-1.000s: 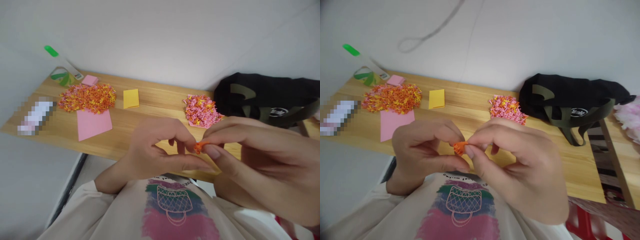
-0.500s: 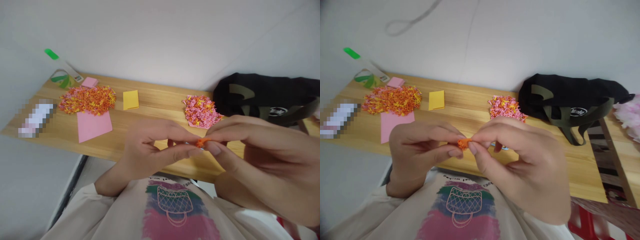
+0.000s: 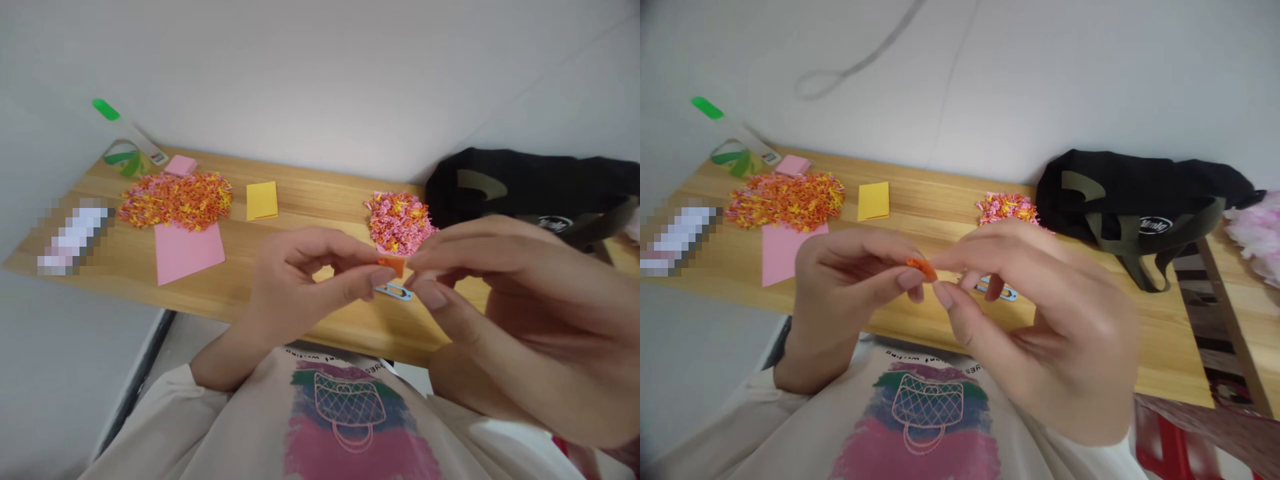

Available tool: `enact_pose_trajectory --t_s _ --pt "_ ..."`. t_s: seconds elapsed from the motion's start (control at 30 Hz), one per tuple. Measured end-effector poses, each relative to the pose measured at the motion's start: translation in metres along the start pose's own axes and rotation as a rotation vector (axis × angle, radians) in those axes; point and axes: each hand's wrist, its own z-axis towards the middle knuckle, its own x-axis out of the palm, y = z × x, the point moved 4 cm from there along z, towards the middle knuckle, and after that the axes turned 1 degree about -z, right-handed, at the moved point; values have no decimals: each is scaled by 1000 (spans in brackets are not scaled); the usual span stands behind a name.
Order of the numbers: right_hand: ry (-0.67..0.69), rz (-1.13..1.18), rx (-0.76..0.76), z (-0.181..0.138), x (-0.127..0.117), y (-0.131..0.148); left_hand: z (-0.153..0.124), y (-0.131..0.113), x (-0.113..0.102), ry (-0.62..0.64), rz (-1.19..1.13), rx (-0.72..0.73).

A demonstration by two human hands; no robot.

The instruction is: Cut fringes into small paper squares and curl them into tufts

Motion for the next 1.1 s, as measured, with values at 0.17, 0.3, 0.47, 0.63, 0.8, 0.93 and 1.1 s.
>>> enact_pose_trajectory --t_s 0.17,0.3,0.47,0.63,0.8,0.93,1.1 --pt "-26 -10 -94 -2 3 2 5 7 1 -15 -149 -110" --pt "-35 6 -103 -5 5 -1 5 7 5 18 -220 -147" --pt "-33 -37 -114 -8 6 -4 3 2 8 41 -253 -84" --pt "-42 26 -48 -5 7 -8 0 2 4 1 -131 -36" --pt "-24 128 -30 1 7 -7 1 1 0 -58 -42 25" --pt "-19 99 2 -2 7 -9 2 2 5 42 -137 10" --pt "-35 63 19 -7 8 -11 5 2 6 47 -152 44"
